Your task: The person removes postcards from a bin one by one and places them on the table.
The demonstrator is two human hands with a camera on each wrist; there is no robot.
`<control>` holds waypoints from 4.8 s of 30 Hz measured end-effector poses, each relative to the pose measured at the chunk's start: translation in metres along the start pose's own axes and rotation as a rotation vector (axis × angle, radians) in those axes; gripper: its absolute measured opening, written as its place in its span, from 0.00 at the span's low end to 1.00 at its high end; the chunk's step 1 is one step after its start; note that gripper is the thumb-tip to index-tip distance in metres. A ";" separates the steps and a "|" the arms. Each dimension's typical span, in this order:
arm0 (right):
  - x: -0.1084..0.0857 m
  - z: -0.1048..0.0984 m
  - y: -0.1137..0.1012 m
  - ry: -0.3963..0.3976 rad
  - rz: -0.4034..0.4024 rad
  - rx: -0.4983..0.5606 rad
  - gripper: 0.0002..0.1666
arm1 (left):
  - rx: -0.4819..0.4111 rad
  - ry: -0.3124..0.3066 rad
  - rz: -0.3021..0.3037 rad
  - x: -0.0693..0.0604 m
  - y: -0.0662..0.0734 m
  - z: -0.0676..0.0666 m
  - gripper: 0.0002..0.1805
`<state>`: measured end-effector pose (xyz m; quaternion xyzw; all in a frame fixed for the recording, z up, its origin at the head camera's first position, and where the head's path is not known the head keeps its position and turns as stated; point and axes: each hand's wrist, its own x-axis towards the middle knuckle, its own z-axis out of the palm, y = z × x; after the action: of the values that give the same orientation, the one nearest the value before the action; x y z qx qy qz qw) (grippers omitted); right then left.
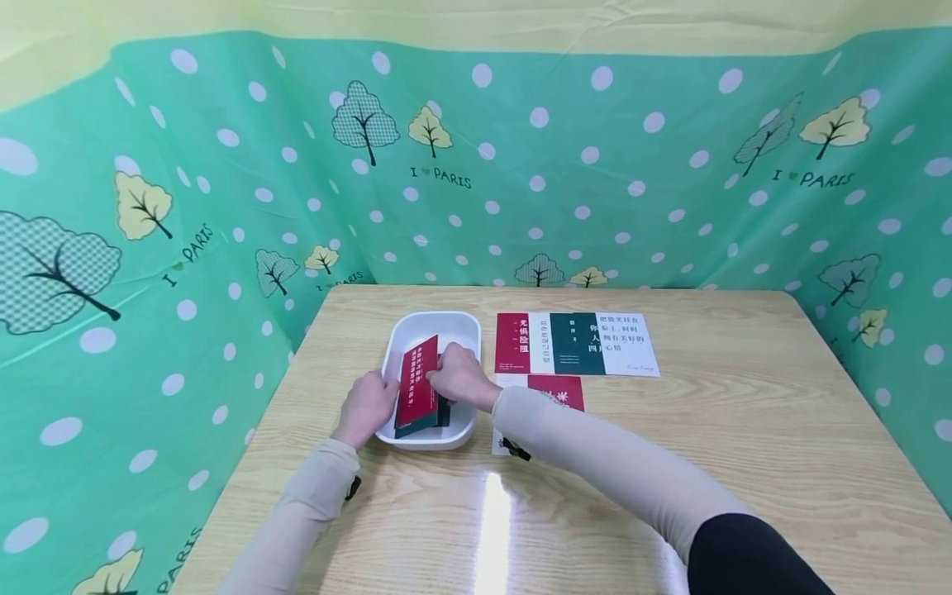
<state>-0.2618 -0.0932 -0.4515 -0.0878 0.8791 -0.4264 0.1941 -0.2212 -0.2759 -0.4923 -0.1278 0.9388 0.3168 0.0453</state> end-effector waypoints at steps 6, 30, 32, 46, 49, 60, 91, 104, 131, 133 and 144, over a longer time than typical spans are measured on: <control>0.000 -0.006 0.003 0.023 -0.014 -0.011 0.26 | 0.001 0.002 0.008 0.000 0.000 0.001 0.19; -0.006 -0.012 0.005 0.066 -0.006 0.075 0.08 | -0.021 -0.028 -0.025 0.002 0.001 0.001 0.21; -0.007 -0.015 0.006 0.072 -0.008 0.088 0.08 | -0.028 -0.032 -0.027 0.002 0.001 0.001 0.21; -0.009 -0.023 0.014 0.116 -0.007 0.100 0.09 | -0.005 -0.038 -0.040 0.001 0.001 0.002 0.21; -0.010 -0.026 0.014 0.121 -0.008 0.106 0.08 | -0.006 -0.036 -0.031 0.001 0.000 0.002 0.21; -0.019 -0.036 0.015 0.154 0.007 0.153 0.05 | -0.004 -0.038 -0.035 0.001 0.003 0.000 0.21; -0.046 -0.064 0.039 0.195 0.025 0.324 0.06 | 0.014 -0.010 -0.025 0.002 0.004 -0.001 0.20; -0.054 -0.077 0.054 0.232 0.047 0.297 0.06 | 0.007 -0.021 -0.031 -0.001 0.003 0.001 0.21; -0.070 -0.102 0.090 0.271 0.060 0.305 0.07 | 0.012 -0.021 -0.025 0.000 0.001 0.002 0.22; -0.071 -0.102 0.091 0.273 0.062 0.309 0.07 | 0.013 -0.017 -0.020 0.000 0.001 0.002 0.22; -0.080 -0.111 0.098 0.286 0.062 0.324 0.07 | 0.009 -0.031 -0.018 0.000 0.002 0.002 0.22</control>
<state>-0.2345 0.0726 -0.4446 0.0331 0.8199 -0.5641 0.0922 -0.2213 -0.2733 -0.4932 -0.1310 0.9382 0.3140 0.0632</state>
